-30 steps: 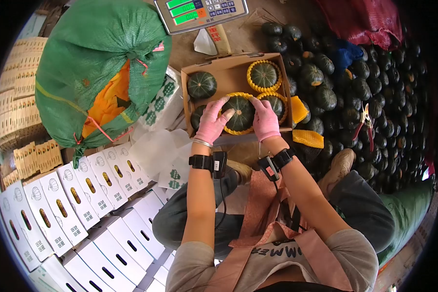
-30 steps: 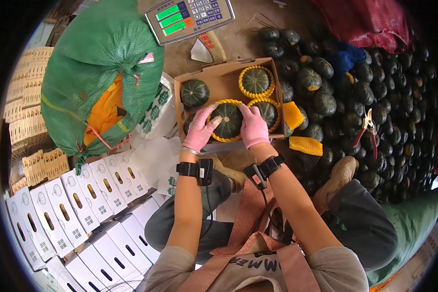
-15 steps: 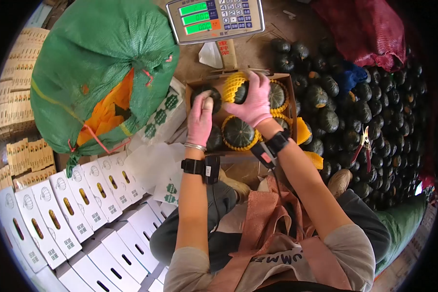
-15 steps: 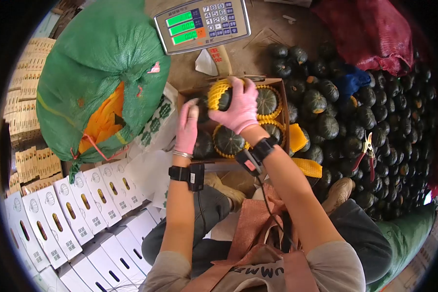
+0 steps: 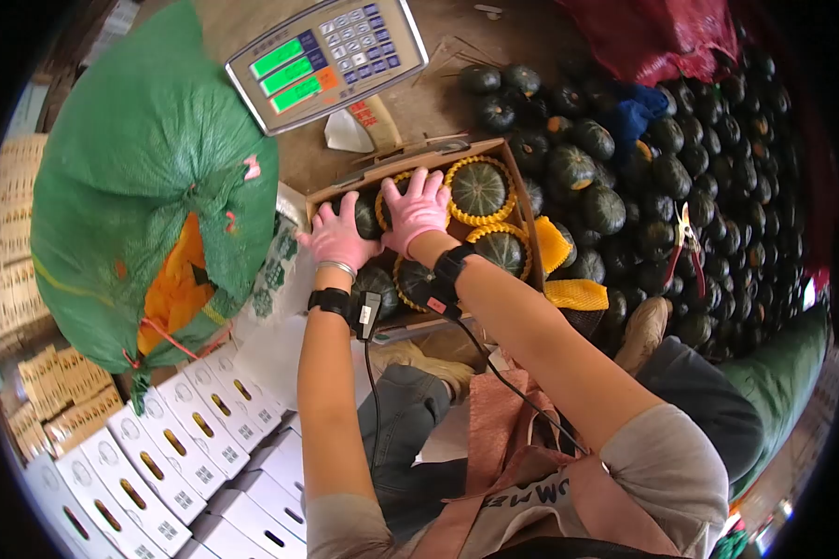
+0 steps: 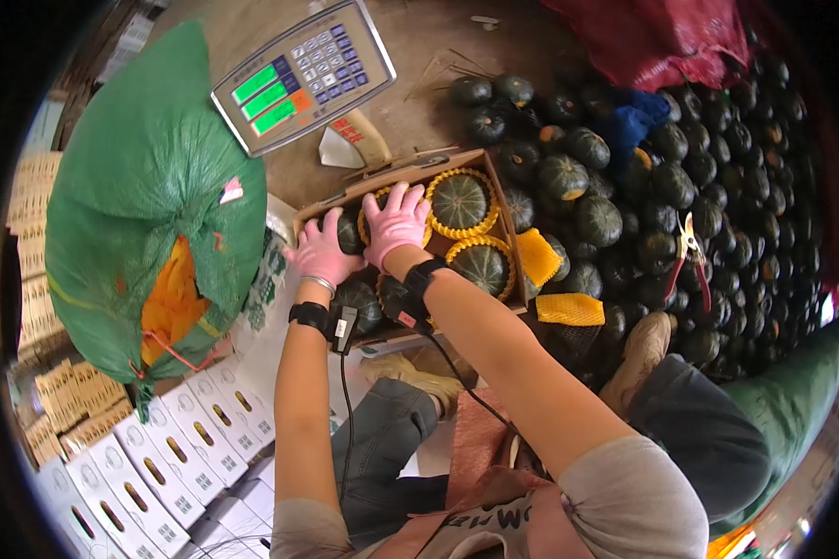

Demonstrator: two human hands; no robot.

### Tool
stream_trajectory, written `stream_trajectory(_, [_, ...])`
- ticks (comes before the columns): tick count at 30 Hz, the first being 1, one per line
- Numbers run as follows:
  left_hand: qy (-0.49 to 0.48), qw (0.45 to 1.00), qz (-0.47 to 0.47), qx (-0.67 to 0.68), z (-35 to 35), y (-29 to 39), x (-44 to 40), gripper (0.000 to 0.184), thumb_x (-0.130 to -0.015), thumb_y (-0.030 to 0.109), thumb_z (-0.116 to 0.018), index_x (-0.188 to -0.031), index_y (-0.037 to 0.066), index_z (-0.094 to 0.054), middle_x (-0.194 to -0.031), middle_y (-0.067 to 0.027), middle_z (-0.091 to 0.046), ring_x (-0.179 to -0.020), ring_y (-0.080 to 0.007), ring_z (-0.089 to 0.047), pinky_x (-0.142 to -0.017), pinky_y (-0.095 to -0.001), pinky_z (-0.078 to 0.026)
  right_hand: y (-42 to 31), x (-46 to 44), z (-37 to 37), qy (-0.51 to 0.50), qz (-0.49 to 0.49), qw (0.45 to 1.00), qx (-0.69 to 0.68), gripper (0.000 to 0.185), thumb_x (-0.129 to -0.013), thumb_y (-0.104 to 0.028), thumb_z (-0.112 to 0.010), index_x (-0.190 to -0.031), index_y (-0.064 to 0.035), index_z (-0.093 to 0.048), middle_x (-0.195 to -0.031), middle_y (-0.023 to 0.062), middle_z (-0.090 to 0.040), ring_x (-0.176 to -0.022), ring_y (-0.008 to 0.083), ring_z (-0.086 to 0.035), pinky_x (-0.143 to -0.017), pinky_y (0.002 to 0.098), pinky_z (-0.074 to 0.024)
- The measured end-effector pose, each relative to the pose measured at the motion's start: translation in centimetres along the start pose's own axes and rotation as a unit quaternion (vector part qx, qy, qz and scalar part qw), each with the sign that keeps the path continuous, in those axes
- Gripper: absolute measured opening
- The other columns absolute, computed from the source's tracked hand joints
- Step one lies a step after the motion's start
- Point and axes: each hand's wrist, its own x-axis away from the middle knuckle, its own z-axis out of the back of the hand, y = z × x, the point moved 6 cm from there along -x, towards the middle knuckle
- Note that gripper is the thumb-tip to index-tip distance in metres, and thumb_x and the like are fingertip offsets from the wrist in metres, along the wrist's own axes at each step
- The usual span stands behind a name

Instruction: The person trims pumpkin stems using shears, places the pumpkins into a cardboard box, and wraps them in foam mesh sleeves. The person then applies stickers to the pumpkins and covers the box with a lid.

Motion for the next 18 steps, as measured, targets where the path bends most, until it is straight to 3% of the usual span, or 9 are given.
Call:
stream_trajectory(5, [0.001, 0.994, -0.047, -0.094, 2.3, 1.1, 0.7, 0.095, -0.053, 0.045, -0.079, -0.134, 0.026, -0.032, -0.126, -0.0137, -0.042, -0.122, -0.0305, -0.039, -0.099, -0.0548, -0.025, 0.3, -0.1, -0.1, -0.007, 0.01, 1.0, -0.008, 0.087, -0.065, -0.039, -0.073, -0.139, -0.0244, -0.03, -0.142, 0.0262, -0.02, -0.131, 0.0499, -0.016, -0.103, 0.0565, -0.0194])
stream_trajectory(7, [0.088, 0.989, -0.082, -0.082, 4.5, 0.9, 2.7, 0.09, -0.051, 0.045, -0.077, -0.13, 0.025, -0.037, -0.119, -0.0141, -0.044, -0.115, -0.0326, -0.042, -0.097, -0.052, -0.029, 0.2, -0.4, -0.5, -0.011, 0.004, 1.0, 0.02, 0.083, -0.069, -0.039, -0.07, -0.14, -0.0269, -0.029, -0.144, 0.0239, -0.021, -0.132, 0.0497, -0.016, -0.103, 0.0568, -0.019])
stream_trajectory(9, [0.187, 0.976, -0.109, 0.027, 6.6, 0.6, 6.0, 0.088, -0.048, 0.036, -0.078, -0.126, 0.021, -0.04, -0.114, -0.0151, -0.044, -0.107, -0.0362, -0.043, -0.095, -0.0476, -0.033, -0.5, -0.2, -0.1, -0.044, 0.037, 0.99, 0.13, 0.084, -0.075, -0.047, -0.063, -0.145, -0.0293, -0.02, -0.147, 0.0187, -0.022, -0.134, 0.0492, -0.012, -0.103, 0.0588, -0.018])
stream_trajectory(11, [0.281, 0.935, -0.188, 0.106, 7.9, 0.8, 8.7, 0.087, -0.048, 0.03, -0.079, -0.126, 0.018, -0.04, -0.112, -0.015, -0.045, -0.106, -0.0363, -0.042, -0.094, -0.0478, -0.034, -0.3, 0.7, 1.6, -0.044, 0.093, 0.978, 0.179, 0.076, -0.075, -0.05, -0.06, -0.141, -0.0233, -0.032, -0.141, 0.0182, -0.035, -0.133, 0.0437, -0.02, -0.102, 0.0591, -0.0201])
stream_trajectory(13, [0.274, 0.904, -0.267, 0.188, 8.9, 2.7, 10.9, 0.087, -0.048, 0.028, -0.079, -0.125, 0.016, -0.04, -0.11, -0.0155, -0.046, -0.106, -0.0357, -0.041, -0.093, -0.0488, -0.035, 3.2, 2.2, 4.8, -0.038, 0.11, 0.993, 0.006, 0.057, -0.075, -0.049, -0.059, -0.123, -0.0183, -0.054, -0.125, 0.0159, -0.049, -0.123, 0.0341, -0.038, -0.097, 0.0533, -0.0323])
stream_trajectory(14, [0.248, 0.912, -0.26, 0.197, 8.3, 3.6, 11.4, 0.087, -0.048, 0.029, -0.079, -0.126, 0.016, -0.04, -0.109, -0.0163, -0.047, -0.108, -0.0343, -0.041, -0.092, -0.0482, -0.037, 7.5, 2.6, 5.8, 0.115, 0.043, 0.992, 0.012, 0.036, -0.075, -0.044, -0.06, -0.096, -0.0145, -0.065, -0.101, 0.0134, -0.059, -0.099, 0.0285, -0.056, -0.082, 0.0448, -0.0461])
stream_trajectory(15, [0.233, 0.92, -0.269, 0.165, 8.1, 5.3, 12.3, 0.088, -0.048, 0.026, -0.079, -0.126, 0.014, -0.04, -0.113, -0.0149, -0.048, -0.111, -0.034, -0.041, -0.097, -0.0445, -0.036, 12.2, 4.6, 8.1, 0.217, -0.053, 0.967, -0.123, 0.028, -0.074, -0.037, -0.063, -0.083, -0.0106, -0.064, -0.086, 0.0137, -0.062, -0.079, 0.0283, -0.061, -0.068, 0.0399, -0.0511])
stream_trajectory(16, [0.216, 0.922, -0.268, 0.174, 6.9, 6.8, 12.8, 0.087, -0.049, 0.027, -0.079, -0.126, 0.019, -0.04, -0.117, -0.0159, -0.043, -0.111, -0.036, -0.04, -0.097, -0.0455, -0.037, 17.0, 6.9, 8.2, 0.412, -0.079, 0.903, -0.093, 0.025, -0.073, -0.032, -0.066, -0.079, -0.0076, -0.061, -0.076, 0.0137, -0.061, -0.069, 0.0297, -0.061, -0.064, 0.0405, -0.0518])
stream_trajectory(18, [0.161, 0.933, -0.268, 0.178, 3.8, 10.2, 12.9, 0.084, -0.049, 0.025, -0.078, -0.125, 0.022, -0.042, -0.123, -0.0185, -0.036, -0.114, -0.0405, -0.037, -0.097, -0.0501, -0.038, 23.7, 9.6, 5.0, 0.322, -0.209, 0.915, -0.122, 0.026, -0.072, -0.032, -0.068, -0.079, -0.0075, -0.06, -0.098, 0.0142, -0.058, -0.093, 0.0322, -0.056, -0.075, 0.0427, -0.0499])
